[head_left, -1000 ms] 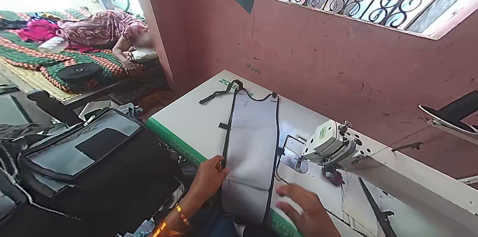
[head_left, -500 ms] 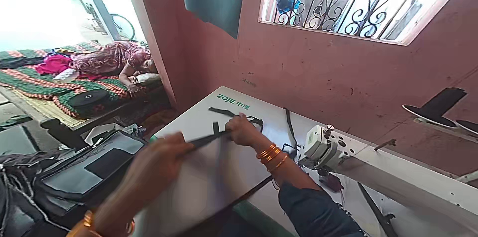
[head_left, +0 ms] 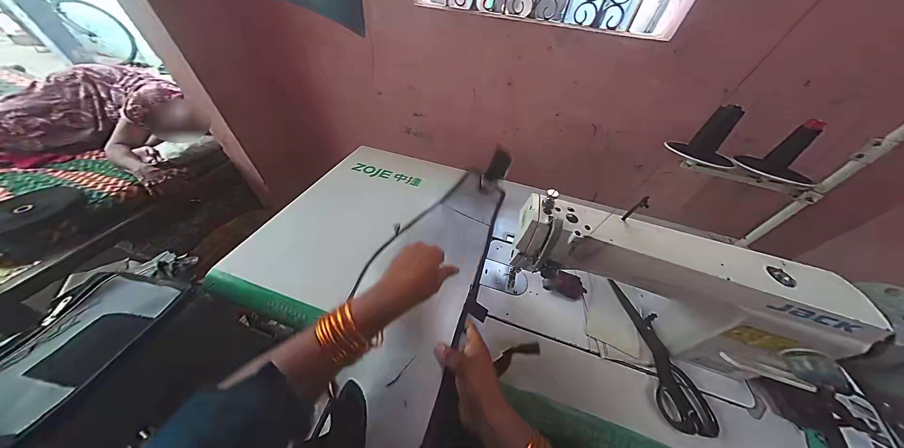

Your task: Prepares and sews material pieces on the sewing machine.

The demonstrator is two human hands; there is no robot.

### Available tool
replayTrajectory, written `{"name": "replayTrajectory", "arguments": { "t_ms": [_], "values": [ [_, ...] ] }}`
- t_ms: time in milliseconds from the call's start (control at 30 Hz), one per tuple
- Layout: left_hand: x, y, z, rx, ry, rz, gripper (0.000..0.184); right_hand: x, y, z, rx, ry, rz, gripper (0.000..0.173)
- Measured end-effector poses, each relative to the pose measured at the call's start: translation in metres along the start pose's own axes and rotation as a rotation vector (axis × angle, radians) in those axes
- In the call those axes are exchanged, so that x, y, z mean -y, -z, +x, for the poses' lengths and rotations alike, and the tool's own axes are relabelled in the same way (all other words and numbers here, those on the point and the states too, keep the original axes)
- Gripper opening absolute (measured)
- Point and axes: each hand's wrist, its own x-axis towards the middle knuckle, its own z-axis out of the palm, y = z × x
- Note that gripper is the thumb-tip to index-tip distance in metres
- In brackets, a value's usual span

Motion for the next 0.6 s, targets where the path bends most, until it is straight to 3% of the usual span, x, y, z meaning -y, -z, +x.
{"name": "replayTrajectory", "arguments": {
  "t_ms": [100,200,267,367,467,533,600],
  "values": [
    [-0.012,-0.062,0.017,0.089,0.076,-0.068,0.07,-0.02,0.008,-0.012,0.133,-0.003,-0.039,0.064],
    [-0.036,-0.064,0.015,0.167,0.119,-0.003,0.061,-0.009,0.008,-0.019,0.243,0.046,-0.049,0.043],
    [-0.032,-0.055,0.014,0.232,0.069,0.029,0.051,-0.003,0.016,-0.019,0.201,0.151,-0.116,0.031],
    [-0.009,-0.046,0.012,0.206,0.029,-0.054,0.028,-0.005,0.027,-0.008,-0.019,0.436,-0.265,0.039],
    [0.007,-0.058,0.007,0.009,0.011,-0.276,0.025,0.006,0.017,0.016,0.035,0.314,-0.136,0.061],
    [0.001,-0.068,0.001,-0.186,0.001,-0.417,0.022,0.006,0.007,0.043,0.025,0.272,0.088,0.06],
    [-0.016,-0.076,-0.002,-0.405,-0.055,-0.461,0.019,0.01,-0.003,0.062,-0.111,0.249,0.214,0.05]
  ]
}}
